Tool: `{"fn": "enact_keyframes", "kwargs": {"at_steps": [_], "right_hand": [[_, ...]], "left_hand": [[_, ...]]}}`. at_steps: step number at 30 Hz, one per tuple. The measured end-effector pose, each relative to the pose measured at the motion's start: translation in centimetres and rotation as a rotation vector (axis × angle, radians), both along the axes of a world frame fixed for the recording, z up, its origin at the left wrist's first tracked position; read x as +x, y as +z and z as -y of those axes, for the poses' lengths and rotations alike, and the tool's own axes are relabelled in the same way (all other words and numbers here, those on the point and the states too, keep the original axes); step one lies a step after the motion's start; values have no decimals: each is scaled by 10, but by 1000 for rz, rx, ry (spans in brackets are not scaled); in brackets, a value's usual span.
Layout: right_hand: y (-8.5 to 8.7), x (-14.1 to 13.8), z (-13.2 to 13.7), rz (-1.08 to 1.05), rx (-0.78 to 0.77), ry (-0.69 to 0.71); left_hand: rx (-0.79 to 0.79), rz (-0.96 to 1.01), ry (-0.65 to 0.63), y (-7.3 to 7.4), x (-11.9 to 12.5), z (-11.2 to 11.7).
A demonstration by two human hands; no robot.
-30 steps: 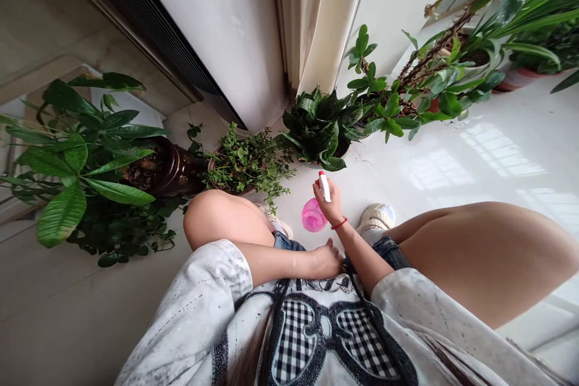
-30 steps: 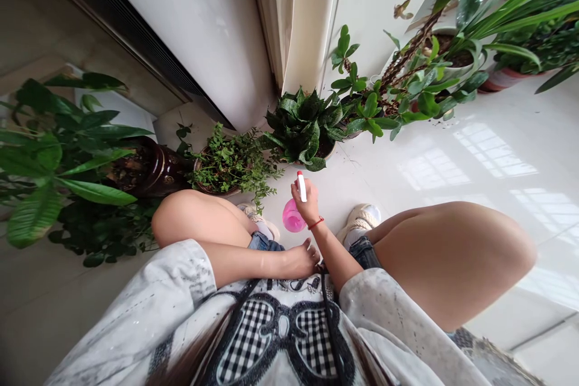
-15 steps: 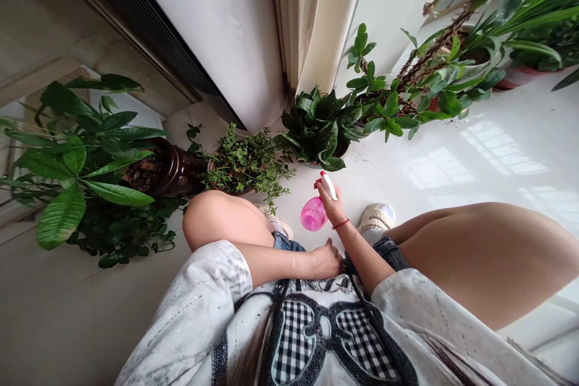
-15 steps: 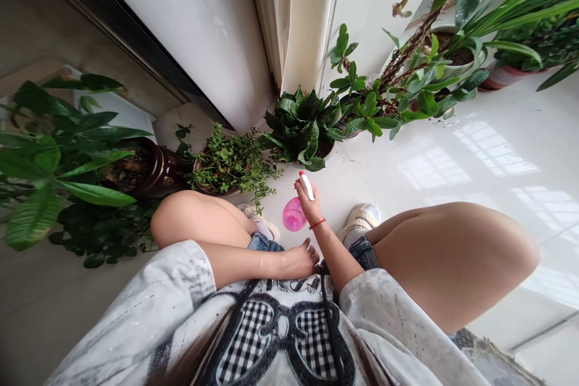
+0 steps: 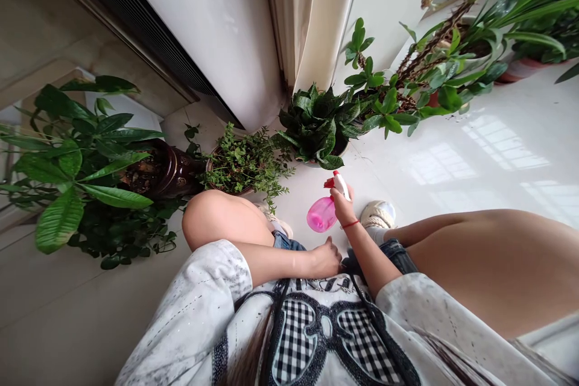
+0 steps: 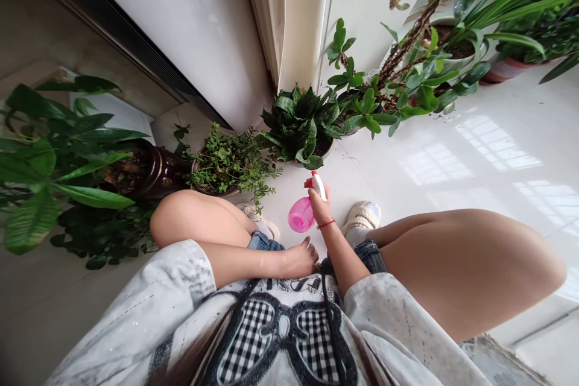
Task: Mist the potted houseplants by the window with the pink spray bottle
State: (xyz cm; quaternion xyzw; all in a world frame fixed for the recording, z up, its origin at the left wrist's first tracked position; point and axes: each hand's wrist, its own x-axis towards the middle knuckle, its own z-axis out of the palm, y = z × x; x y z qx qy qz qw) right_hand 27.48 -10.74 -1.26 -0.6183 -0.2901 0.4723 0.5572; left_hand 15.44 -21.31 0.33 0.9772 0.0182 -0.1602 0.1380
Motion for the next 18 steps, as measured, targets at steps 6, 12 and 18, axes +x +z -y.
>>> {"fn": "enact_keyframes", "kwargs": {"at_steps": [6,12,18], "right_hand": [[6,31,2,48,-19,107],[11,55,4,43,1,178],[12,61,2,10,-25,202]], "left_hand": [[1,76,18,3,-3,-2],[24,59,0,5,-6,-3],[21,4,-27,10,-4,-6]]}}
